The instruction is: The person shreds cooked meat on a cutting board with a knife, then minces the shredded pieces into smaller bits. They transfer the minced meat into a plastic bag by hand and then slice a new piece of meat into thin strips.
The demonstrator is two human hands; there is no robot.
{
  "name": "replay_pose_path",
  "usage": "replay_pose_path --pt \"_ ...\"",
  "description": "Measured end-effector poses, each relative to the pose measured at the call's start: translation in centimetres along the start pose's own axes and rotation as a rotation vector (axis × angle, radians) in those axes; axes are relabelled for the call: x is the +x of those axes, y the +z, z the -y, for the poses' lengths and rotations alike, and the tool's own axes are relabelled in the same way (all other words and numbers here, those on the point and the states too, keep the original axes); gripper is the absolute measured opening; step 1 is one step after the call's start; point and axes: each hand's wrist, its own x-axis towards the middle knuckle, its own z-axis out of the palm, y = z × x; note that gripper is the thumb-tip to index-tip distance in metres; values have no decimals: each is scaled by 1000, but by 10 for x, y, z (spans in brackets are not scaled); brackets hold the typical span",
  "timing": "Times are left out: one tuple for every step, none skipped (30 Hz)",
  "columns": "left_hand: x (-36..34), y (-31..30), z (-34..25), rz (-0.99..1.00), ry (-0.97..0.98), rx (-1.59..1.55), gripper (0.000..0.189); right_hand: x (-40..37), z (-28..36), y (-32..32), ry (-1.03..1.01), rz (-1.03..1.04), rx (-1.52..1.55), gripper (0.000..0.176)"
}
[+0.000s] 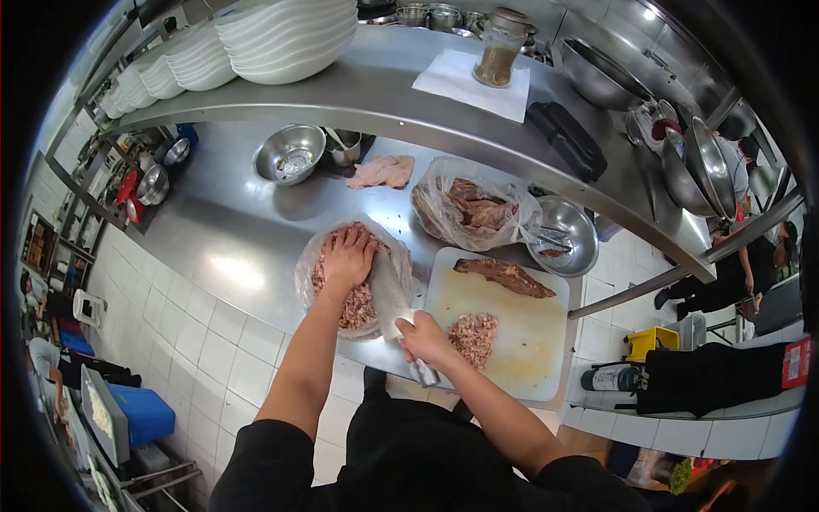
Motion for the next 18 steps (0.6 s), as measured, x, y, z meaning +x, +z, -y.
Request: replay_pose_path --pt "1 -1 -4 56 -7 87 63 -15 -4 -11 19 -15 -35 35" --pt "-1 0 -11 60 -7 82 63 -31 -6 -23 39 -28 -70 34" --pt "-5 1 -18 87 -18 105 66 -41 -18 -35 44 -28 -72 34" --pt "-8 2 -23 113 -29 132 68 -51 -31 -48 33 -17 -52 35" --pt "-13 6 -27 115 -30 134 68 -59 -40 -60 20 -7 -31 36" --pt "-21 12 -31 100 -19 125 69 -67 -46 -71 21 -7 -25 36" --pt "-30 17 -35 89 -4 116 70 -77 -53 -80 13 -46 -35 35" --pt "-38 19 -36 94 7 118 70 -86 -59 -90 4 -88 -47 33" --pt "-45 21 -35 98 29 140 70 -92 -67 -101 8 -97 -38 33" --pt "-51 22 -35 106 57 162 70 -98 -79 -112 -154 -202 -148 28" --pt "-55 21 -32 50 79 108 66 -105 -93 -124 -310 -313 -261 23" --pt "-55 5 -34 40 72 134 63 -107 -112 -142 -299 -337 -249 23" --pt "-57 -10 -36 33 65 159 61 -106 -134 -163 -361 -430 -552 22" --pt "-55 -12 -33 -65 37 180 58 -108 -148 -179 -413 -515 -861 24" --pt "-52 -15 -30 -166 5 198 55 -115 -147 -190 -396 -534 -854 24" --pt "-47 -18 -26 -161 25 193 55 -122 -146 -201 -331 -586 -1004 27" --pt "-42 -24 -22 -186 13 92 55 -128 -145 -209 -266 -628 -1155 32" --pt "-40 -27 -17 -213 -4 -5 55 -129 -149 -215 -259 -632 -1148 32"
